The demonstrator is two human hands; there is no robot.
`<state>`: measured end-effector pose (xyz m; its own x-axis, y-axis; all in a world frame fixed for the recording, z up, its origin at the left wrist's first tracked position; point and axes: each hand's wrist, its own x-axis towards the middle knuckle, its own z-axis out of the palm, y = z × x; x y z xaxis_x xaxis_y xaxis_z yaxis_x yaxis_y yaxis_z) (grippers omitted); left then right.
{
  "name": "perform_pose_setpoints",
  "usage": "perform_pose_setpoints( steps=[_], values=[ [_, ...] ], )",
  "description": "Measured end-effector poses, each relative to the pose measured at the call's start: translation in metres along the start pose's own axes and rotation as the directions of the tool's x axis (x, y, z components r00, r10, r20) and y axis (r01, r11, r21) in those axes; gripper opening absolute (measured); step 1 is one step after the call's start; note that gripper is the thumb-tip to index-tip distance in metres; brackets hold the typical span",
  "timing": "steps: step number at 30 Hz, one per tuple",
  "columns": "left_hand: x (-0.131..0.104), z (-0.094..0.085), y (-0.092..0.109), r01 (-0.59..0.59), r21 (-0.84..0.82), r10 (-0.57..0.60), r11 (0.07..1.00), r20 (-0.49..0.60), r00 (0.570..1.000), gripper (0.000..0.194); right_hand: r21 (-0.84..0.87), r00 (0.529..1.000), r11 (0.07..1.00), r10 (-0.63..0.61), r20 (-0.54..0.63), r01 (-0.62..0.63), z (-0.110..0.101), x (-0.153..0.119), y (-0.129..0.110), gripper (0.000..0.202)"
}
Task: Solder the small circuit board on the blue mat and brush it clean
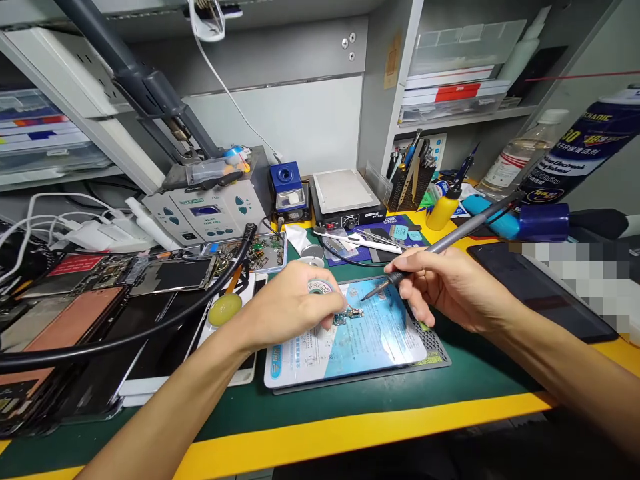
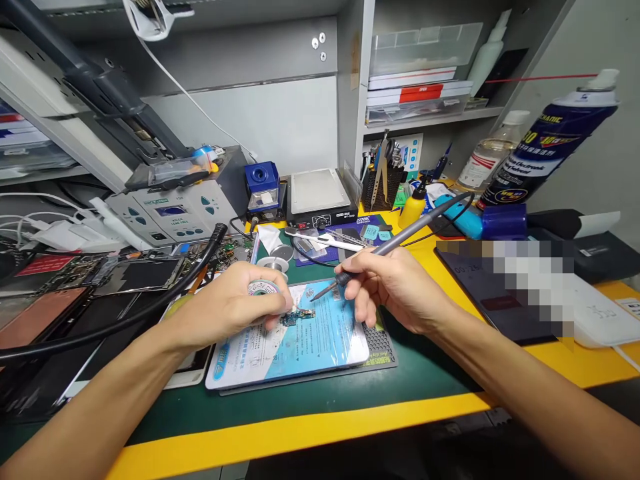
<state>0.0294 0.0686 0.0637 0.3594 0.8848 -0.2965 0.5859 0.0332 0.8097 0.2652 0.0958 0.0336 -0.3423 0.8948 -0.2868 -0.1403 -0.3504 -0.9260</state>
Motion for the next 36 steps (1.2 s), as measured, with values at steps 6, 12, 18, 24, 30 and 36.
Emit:
perform_pose_setpoints(
  steps=[6,12,18,24,30,36],
  values=[
    [0.004,-0.003,-0.003,0.05,0.008,-0.05,0.999,0.049,0.998,0.017,-0.017,1.0,1.0,-0.007,0.009,0.007,0.002,0.0,0.003,0.017],
    [0.006,-0.001,-0.001,0.071,0.053,-0.073,0.996,0.032,0.997,0.016,-0.059,1.0,0.998,-0.019,-0.01,0.018,0.004,-0.001,0.008,0.017],
    [0.008,-0.001,-0.001,0.062,0.08,-0.065,0.995,0.029,0.997,0.018,-0.096,1.0,0.995,-0.008,-0.03,0.005,0.004,-0.001,0.009,0.02],
    [0.009,-0.001,0.001,0.056,0.092,-0.06,0.994,0.033,0.998,0.018,-0.103,1.0,0.995,0.002,-0.006,-0.003,0.007,-0.004,0.01,0.02],
    [0.006,0.001,-0.002,0.04,0.162,-0.039,0.986,-0.007,0.999,0.019,-0.132,1.0,0.991,-0.009,-0.009,0.007,0.007,-0.005,0.012,0.015],
    [-0.004,0.005,-0.006,0.073,0.296,-0.045,0.952,-0.099,0.994,0.019,-0.149,1.0,0.989,-0.014,-0.006,0.013,0.005,-0.004,0.013,0.014]
  ],
)
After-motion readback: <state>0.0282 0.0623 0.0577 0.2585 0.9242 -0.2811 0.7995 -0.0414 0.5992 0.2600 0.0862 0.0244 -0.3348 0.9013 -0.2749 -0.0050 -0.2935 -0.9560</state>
